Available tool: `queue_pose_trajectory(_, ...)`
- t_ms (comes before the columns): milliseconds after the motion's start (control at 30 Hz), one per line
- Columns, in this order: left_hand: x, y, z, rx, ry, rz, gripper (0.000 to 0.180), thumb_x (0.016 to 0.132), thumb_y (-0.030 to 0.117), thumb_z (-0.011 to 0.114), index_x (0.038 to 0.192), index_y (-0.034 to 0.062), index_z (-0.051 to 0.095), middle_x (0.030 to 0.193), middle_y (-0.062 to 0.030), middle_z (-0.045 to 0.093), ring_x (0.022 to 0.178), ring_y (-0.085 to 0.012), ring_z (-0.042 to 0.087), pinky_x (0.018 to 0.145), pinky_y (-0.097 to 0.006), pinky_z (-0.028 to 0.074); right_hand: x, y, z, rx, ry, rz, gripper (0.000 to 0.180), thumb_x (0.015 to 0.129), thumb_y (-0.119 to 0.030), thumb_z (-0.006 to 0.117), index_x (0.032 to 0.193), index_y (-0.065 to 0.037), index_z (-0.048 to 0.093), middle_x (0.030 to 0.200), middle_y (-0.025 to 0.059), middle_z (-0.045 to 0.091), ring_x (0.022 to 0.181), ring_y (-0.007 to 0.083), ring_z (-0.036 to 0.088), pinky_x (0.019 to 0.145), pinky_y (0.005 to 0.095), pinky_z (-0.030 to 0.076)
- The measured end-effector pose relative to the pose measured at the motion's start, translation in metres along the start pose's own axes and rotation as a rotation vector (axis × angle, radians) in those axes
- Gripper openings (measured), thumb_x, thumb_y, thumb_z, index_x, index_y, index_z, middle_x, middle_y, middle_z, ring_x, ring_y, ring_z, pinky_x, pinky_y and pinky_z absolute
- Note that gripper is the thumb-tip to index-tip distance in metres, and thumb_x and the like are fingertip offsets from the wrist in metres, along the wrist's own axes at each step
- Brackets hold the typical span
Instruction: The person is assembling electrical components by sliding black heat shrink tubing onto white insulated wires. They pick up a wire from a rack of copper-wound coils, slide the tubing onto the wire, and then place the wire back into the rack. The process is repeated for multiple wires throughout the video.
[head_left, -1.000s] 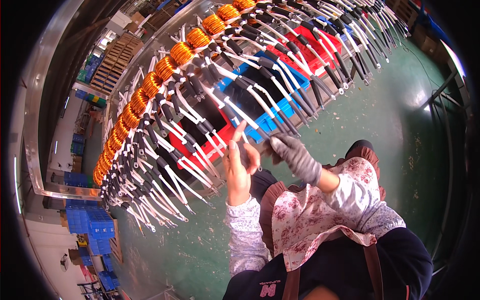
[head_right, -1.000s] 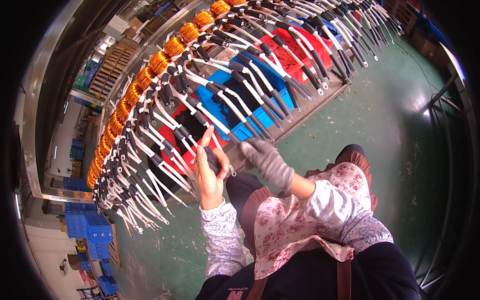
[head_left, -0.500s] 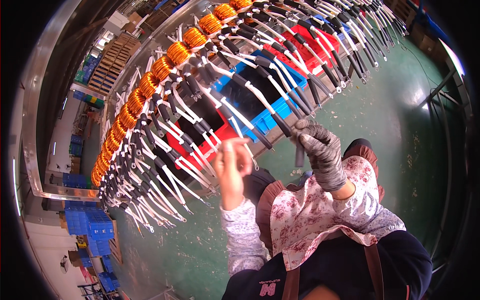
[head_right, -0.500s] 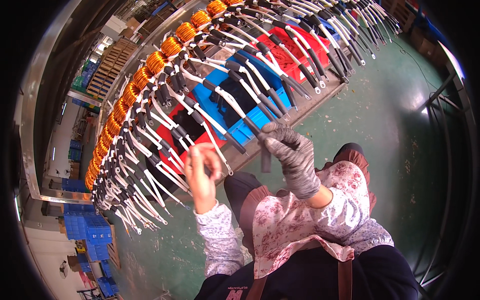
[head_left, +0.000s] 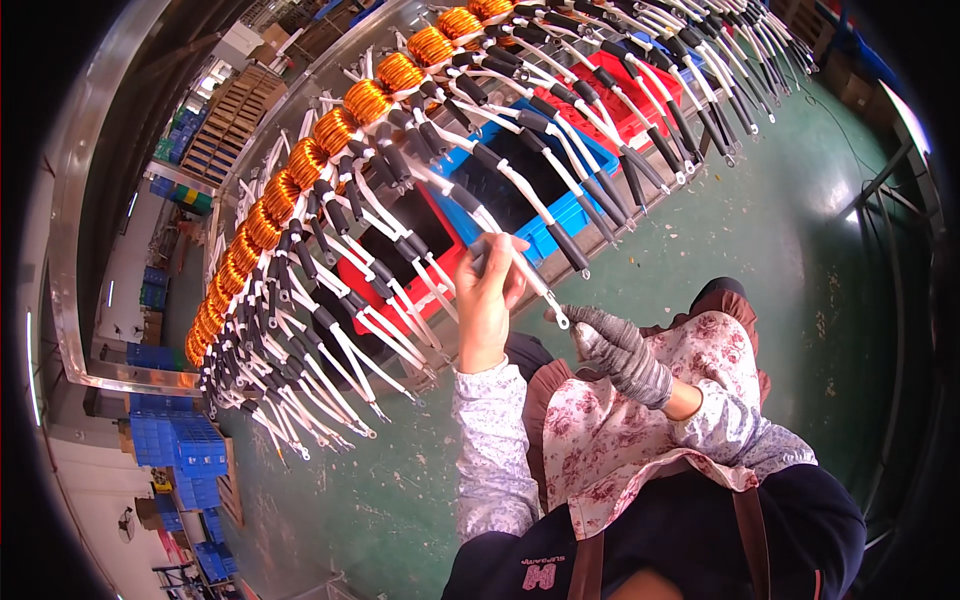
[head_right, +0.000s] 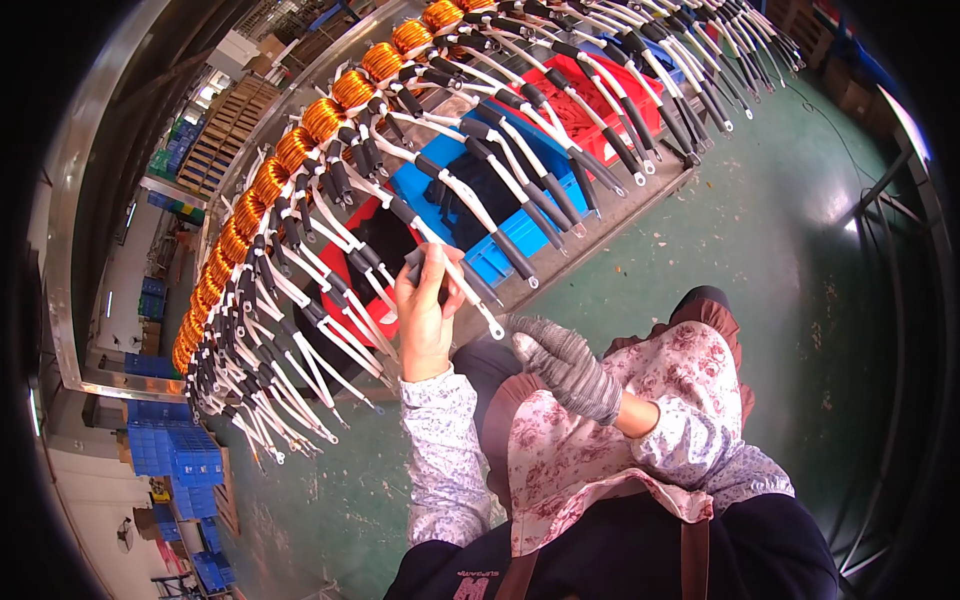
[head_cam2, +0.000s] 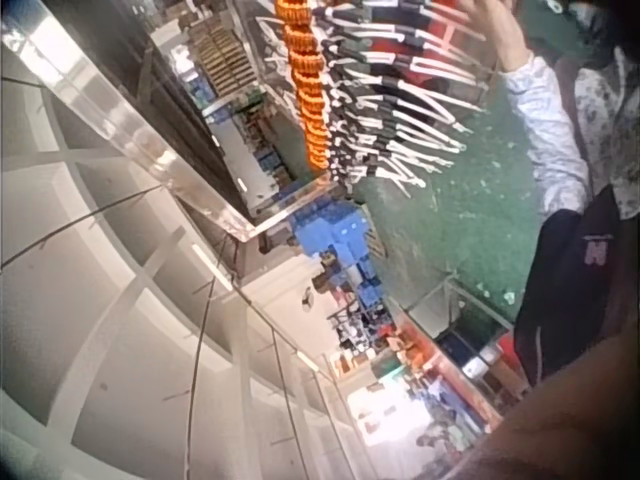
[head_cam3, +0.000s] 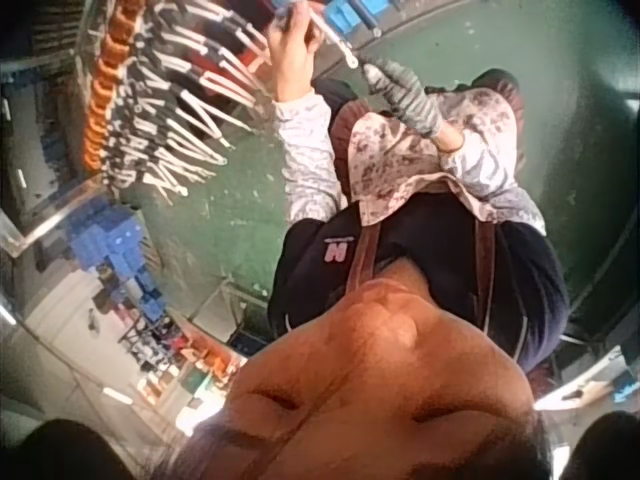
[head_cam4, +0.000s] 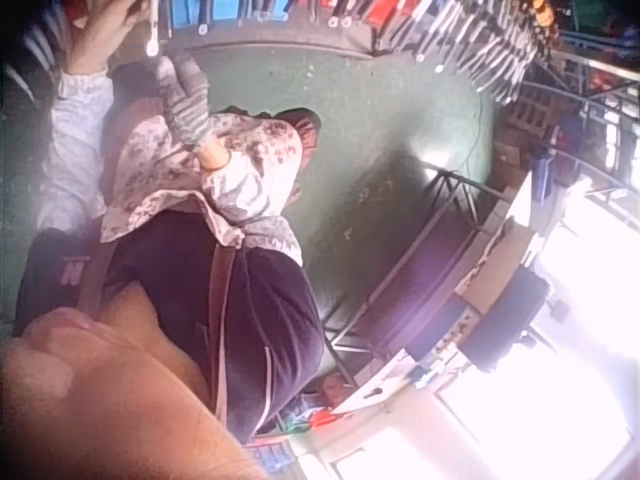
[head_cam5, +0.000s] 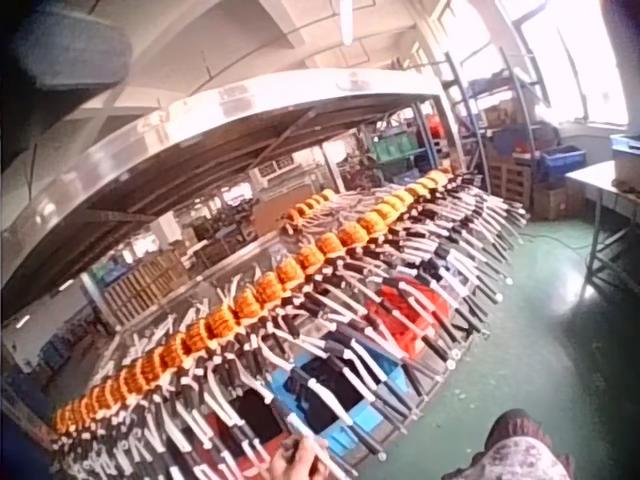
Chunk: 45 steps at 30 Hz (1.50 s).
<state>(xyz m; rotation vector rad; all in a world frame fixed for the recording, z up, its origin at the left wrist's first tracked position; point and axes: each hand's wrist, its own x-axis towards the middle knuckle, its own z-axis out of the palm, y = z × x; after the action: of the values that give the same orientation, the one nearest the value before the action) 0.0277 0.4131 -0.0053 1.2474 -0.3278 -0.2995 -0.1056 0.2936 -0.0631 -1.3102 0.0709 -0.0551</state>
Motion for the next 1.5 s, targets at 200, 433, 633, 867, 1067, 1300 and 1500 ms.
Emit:
queue_pose_trajectory(200,0.002,-0.007,0.001,0.033,0.002,0.026,0.029,0.094,0.027,0.053,0.086,-0.0002,0.059,0.061,0.0006,0.048,0.047,-0.0035,0.037,0.041,-0.018,0.025,0.001,0.004,-0.001,-0.301,0.155,-0.303,0.023,0.091,-0.015,0.053,0.107,0.002,0.056,0.086,0.0142,0.059,0.076,0.0212,0.058,0.069,0.0324,0.047)
queue_pose_trajectory(433,0.003,-0.011,0.004,0.024,0.012,0.040,0.028,0.094,0.027,0.053,0.087,0.0003,0.058,0.062,0.0010,0.048,0.048,-0.0034,0.038,0.041,-0.018,0.025,-0.002,0.003,0.009,-0.424,0.154,-0.286,0.032,0.097,-0.028,0.043,0.109,-0.002,0.057,0.086,0.0080,0.058,0.073,0.0155,0.054,0.070,0.0306,0.046)
queue_pose_trajectory(633,0.005,-0.010,0.007,0.010,-0.007,0.025,0.027,0.095,0.026,0.051,0.087,0.0006,0.058,0.064,0.0001,0.051,0.047,-0.0034,0.038,0.040,-0.018,0.024,0.002,0.001,0.005,-0.459,0.202,-0.291,0.023,0.093,-0.020,0.047,0.100,0.000,0.057,0.075,0.0178,0.059,0.069,0.0331,0.061,0.063,0.0385,0.048)
queue_pose_trajectory(867,0.009,-0.016,0.006,0.006,-0.002,0.029,0.027,0.095,0.026,0.051,0.086,0.0008,0.058,0.064,0.0000,0.050,0.046,-0.0033,0.037,0.040,-0.018,0.024,0.006,-0.017,0.003,-0.401,0.175,-0.203,0.023,0.094,-0.020,0.047,0.098,0.000,0.057,0.072,0.0186,0.058,0.067,0.0328,0.060,0.061,0.0387,0.046)
queue_pose_trajectory(1067,0.008,-0.017,0.003,0.020,0.001,0.003,0.026,0.094,0.023,0.052,0.083,0.0004,0.058,0.057,0.0021,0.044,0.044,-0.0024,0.034,0.040,-0.018,0.023,0.024,-0.022,0.019,-0.472,0.345,-0.263,0.022,0.093,-0.020,0.049,0.100,0.000,0.056,0.075,0.0208,0.057,0.067,0.0362,0.058,0.059,0.0398,0.045)
queue_pose_trajectory(1300,0.002,-0.015,-0.005,-0.036,0.082,-0.015,0.015,0.092,0.016,0.056,0.085,0.0024,0.057,0.065,-0.0003,0.053,0.046,-0.0004,0.034,0.039,-0.017,0.021,0.047,-0.020,0.013,-0.818,0.296,-0.487,0.024,0.087,-0.029,0.056,0.092,-0.005,0.055,0.077,0.0179,0.060,0.069,0.0360,0.060,0.059,0.0443,0.046)
queue_pose_trajectory(1500,0.003,-0.013,-0.001,-0.051,0.083,-0.048,0.023,0.092,0.019,0.056,0.079,0.0004,0.058,0.053,0.0065,0.037,0.045,-0.0007,0.030,0.043,-0.019,0.020,0.046,-0.043,0.004,0.698,-0.143,0.454,0.030,0.090,-0.038,0.054,0.083,-0.009,0.055,0.050,-0.0016,0.041,0.041,0.0153,0.042,0.040,0.0287,0.034)
